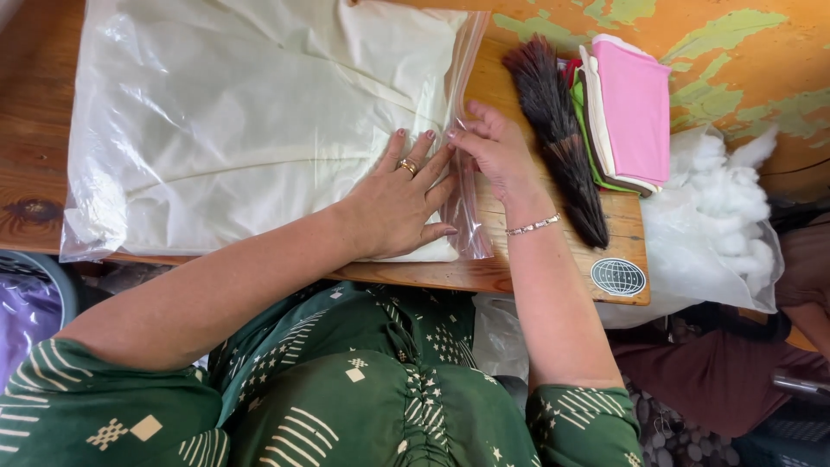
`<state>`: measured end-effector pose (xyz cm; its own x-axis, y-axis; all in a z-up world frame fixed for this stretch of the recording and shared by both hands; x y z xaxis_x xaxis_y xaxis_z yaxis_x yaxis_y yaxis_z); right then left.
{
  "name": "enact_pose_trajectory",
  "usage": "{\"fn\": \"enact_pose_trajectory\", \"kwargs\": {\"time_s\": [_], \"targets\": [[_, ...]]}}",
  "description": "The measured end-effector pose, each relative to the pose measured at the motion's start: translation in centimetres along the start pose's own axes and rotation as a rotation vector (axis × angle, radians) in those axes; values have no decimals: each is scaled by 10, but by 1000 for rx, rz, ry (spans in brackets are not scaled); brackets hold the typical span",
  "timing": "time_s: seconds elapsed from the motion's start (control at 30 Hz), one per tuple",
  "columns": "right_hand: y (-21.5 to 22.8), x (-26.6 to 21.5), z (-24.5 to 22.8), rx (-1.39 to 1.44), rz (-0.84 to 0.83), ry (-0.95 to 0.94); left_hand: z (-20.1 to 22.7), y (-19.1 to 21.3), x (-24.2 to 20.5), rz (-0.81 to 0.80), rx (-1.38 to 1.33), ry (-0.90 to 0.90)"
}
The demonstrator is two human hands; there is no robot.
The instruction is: The person seals a white fabric item inside a clear plastic bag, then uses a feather duster to brush the surface of the bag. The person then brushes a pink fabric item with the feather duster and folds it.
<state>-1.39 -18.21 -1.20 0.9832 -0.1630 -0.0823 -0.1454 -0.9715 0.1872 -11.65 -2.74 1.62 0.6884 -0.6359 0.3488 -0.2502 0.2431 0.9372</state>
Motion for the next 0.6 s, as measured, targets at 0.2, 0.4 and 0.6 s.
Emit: {"fn": "enact_pose_trajectory", "kwargs": {"time_s": [0.2, 0.4, 0.6], "targets": [[5, 2, -4, -124, 168, 173, -5, 5, -2, 11, 5, -16], [29, -53, -23, -22, 214, 111, -24, 40, -14, -24, 34, -19], [27, -101, -20, -173, -240, 34, -45, 55, -41, -298, -67, 99]]}}
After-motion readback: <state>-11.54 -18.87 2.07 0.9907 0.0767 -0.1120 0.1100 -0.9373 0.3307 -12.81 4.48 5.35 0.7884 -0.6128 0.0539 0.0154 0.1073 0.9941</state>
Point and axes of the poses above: each hand's wrist, its own x-axis towards the middle knuckle, its own y-axis out of the back of the hand, z = x × y, the point moved 4 cm from there along x, towards the middle knuckle, and after that the axes turned 14 degrees about z, right-handed, at the moved point
